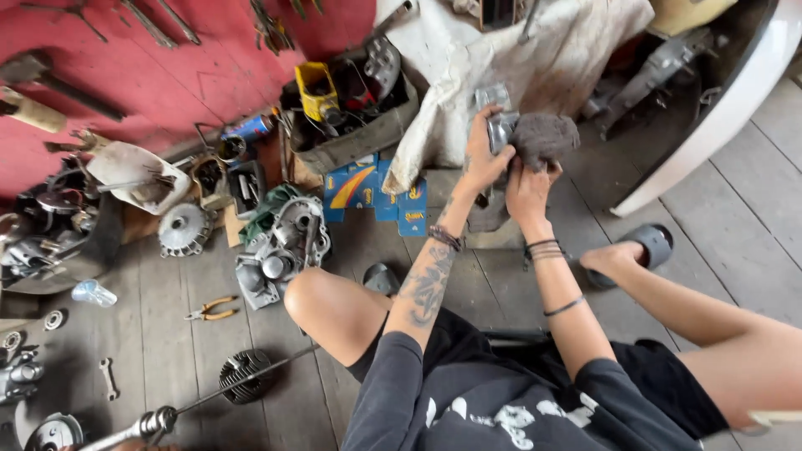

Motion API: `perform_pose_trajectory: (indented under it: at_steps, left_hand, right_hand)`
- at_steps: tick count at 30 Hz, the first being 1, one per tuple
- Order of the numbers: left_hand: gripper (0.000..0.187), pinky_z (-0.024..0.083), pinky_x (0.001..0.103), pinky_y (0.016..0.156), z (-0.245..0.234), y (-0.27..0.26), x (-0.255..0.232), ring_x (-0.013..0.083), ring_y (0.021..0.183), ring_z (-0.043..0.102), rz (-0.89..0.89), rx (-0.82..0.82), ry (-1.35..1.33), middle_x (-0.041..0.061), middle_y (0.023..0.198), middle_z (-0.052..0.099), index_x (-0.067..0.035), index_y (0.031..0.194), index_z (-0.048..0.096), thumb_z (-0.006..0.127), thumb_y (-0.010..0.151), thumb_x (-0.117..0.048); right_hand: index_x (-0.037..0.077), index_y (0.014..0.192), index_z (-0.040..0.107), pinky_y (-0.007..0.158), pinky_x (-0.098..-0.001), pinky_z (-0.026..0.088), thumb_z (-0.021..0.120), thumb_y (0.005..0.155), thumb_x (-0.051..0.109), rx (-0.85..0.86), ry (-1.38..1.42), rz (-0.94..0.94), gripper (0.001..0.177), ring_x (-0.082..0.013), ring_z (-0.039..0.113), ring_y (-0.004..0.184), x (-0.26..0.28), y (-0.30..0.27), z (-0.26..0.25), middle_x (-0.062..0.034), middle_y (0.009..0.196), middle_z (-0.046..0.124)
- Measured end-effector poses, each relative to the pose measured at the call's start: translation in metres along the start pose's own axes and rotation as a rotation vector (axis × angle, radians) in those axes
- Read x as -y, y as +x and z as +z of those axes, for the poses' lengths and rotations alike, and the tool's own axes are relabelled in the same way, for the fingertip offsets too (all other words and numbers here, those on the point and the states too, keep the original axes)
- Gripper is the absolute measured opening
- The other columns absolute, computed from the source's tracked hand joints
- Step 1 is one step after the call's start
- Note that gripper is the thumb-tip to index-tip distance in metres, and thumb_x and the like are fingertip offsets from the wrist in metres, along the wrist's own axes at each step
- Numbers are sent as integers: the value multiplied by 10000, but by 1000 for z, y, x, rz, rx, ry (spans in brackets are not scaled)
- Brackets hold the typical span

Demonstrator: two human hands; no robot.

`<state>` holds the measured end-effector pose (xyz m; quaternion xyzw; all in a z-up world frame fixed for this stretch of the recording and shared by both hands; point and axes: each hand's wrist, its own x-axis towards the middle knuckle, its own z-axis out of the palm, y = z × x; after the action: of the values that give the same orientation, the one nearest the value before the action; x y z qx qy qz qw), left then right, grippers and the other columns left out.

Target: The person sits on the floor and cleans a metallic engine component using a small metal tool to scrape off residue. They rotate the part to access different areas and occasionally wipe it with a cloth. Various engine parts and tools are scattered on the floor around them.

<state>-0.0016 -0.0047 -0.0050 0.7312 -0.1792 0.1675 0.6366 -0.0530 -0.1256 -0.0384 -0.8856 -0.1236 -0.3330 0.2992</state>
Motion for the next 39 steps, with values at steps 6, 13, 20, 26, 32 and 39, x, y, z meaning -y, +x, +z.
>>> perform_pose_trajectory:
  at_steps: [6, 13, 20, 26, 32, 39]
  left_hand:
    - [610, 391, 402, 1233, 21, -16, -29, 299, 1434, 482, -29, -241, -75, 147, 1451, 514, -110, 1370, 490, 621, 783, -6]
    - [591, 411, 434, 1234, 30, -20, -15, 319, 1435, 481, 137, -305, 10, 160, 1410, 528, -71, 1350, 484, 610, 772, -76]
    - [614, 356, 397, 1271, 39, -8, -8, 322, 1486, 444, 158, -347, -76, 210, 1520, 475, -65, 1343, 505, 544, 732, -36]
    - [556, 358, 392, 1253, 12, -16, -17, 271, 1442, 475, 168, -243, 3, 102, 1435, 518, -109, 1396, 466, 571, 850, -94]
    - [668, 242, 578, 1247, 16, -23, -2, 411, 1546, 253, 153, -174, -106, 237, 1667, 284, -155, 1440, 425, 658, 815, -134]
    - [540, 342, 472, 1259, -8, -16, -30, 320, 1513, 369, 107, -100, -1, 139, 1506, 439, -92, 1439, 400, 548, 1026, -408]
  right_hand:
    - [1, 1309, 592, 1122, -467, 244, 361, 1130, 166, -99, 228, 132, 336, -375, 580, 1215, 23, -12, -8, -203, 1301, 655]
    - [5, 964, 564, 687, -457, 333, 487, 1094, 185, -140, 309, 172, 235, -356, 586, 734, -33, 10, 6, -199, 836, 626]
    - [-21, 1215, 619, 918, -407, 474, 405, 1129, 226, -214, 655, 351, 338, -269, 644, 1036, 34, -31, -12, -183, 1149, 698]
    - [-54, 1088, 654, 769, -435, 460, 379, 1134, 261, -146, 335, 250, 421, -434, 663, 940, 32, -75, -3, -238, 1003, 698]
    - [-61, 1151, 613, 1000, -548, 377, 618, 1059, 35, -299, 296, 52, 133, -482, 494, 1070, -12, -20, 7, -266, 1058, 533]
    - [-45, 906, 604, 866, -510, 423, 443, 1110, 153, 83, 189, -53, 327, -435, 563, 864, 23, -17, -19, -225, 880, 616]
